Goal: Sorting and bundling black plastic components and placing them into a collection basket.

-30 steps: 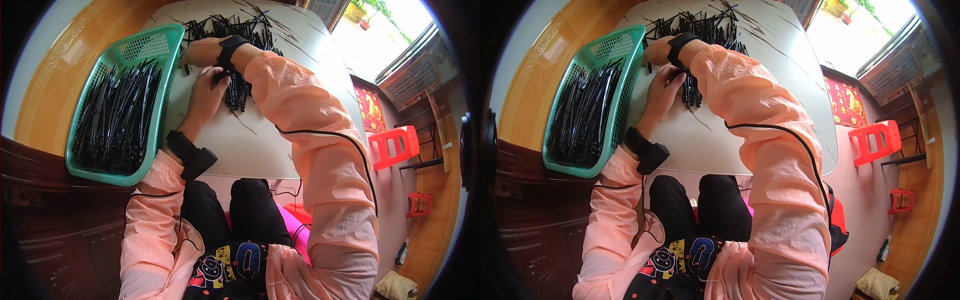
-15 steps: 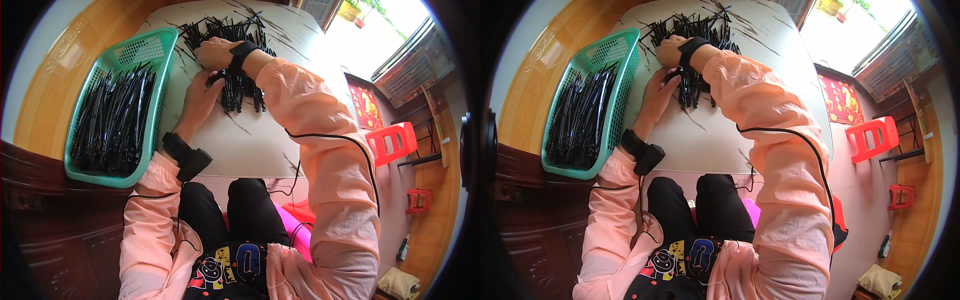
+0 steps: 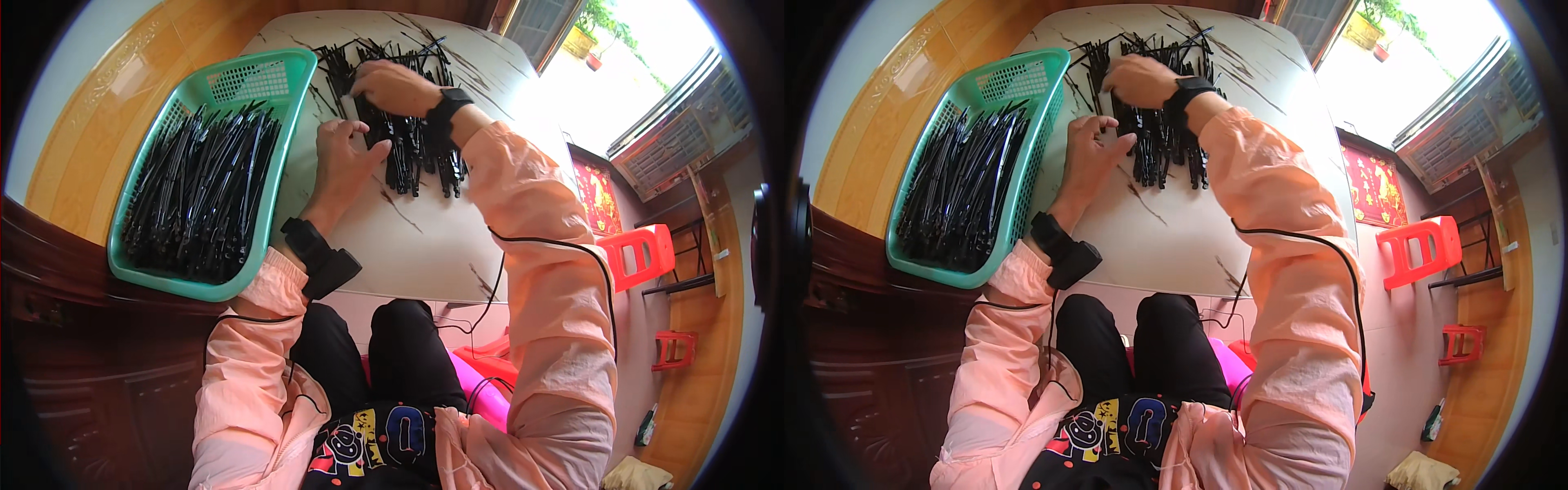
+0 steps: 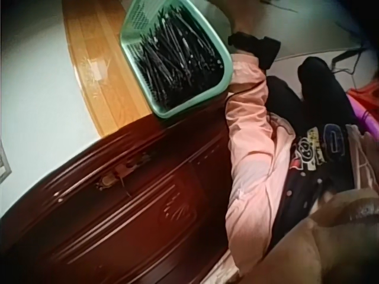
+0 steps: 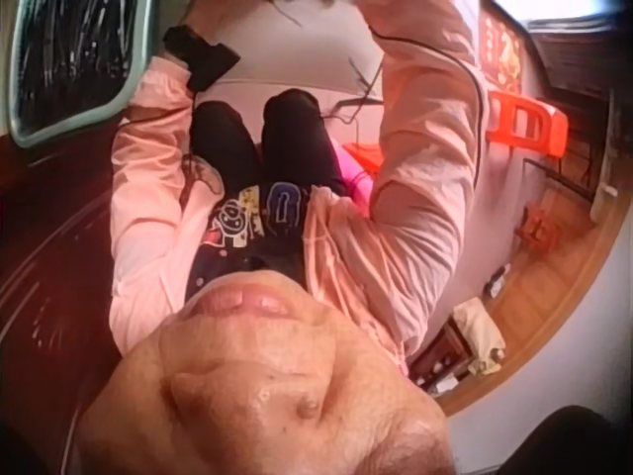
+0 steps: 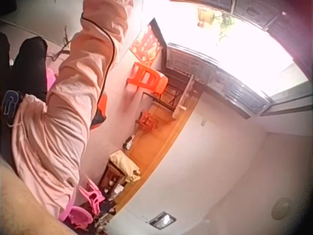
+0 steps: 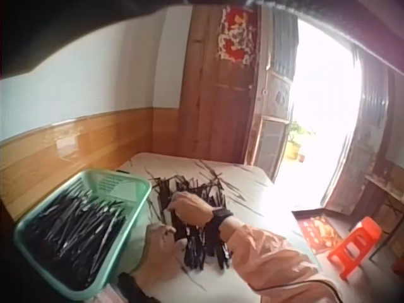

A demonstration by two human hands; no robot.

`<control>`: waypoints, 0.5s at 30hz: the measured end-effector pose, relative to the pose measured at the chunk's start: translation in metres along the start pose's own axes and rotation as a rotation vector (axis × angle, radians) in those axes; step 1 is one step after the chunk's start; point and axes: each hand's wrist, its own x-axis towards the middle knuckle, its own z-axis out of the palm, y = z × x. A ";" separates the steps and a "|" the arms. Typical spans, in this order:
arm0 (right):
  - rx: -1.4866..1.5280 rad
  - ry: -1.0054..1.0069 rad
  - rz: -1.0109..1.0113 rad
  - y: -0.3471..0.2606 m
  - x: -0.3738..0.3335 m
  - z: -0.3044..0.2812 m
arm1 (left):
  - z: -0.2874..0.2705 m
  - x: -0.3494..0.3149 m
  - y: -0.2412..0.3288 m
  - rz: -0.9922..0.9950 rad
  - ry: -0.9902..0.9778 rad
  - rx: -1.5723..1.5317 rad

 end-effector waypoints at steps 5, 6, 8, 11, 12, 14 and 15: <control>-0.158 0.069 0.362 0.005 -0.043 0.015 | 0.003 -0.003 -0.005 0.066 0.116 -0.005; -0.161 0.065 0.360 0.004 -0.049 0.018 | 0.003 -0.004 -0.003 0.053 0.043 0.019; -0.107 -0.078 0.405 0.008 -0.065 0.023 | 0.005 -0.004 0.007 0.042 -0.111 0.058; -0.060 -0.127 0.452 -0.005 -0.065 0.025 | 0.000 -0.004 0.002 0.087 -0.156 0.151; -0.053 -0.116 0.499 -0.010 -0.068 0.023 | 0.001 -0.004 0.002 0.115 -0.183 0.191; -0.050 -0.100 0.546 -0.008 -0.069 0.018 | 0.002 -0.004 0.001 0.123 -0.179 0.185; -0.127 -0.116 0.382 0.001 -0.069 0.015 | 0.002 -0.005 0.000 0.124 -0.178 0.184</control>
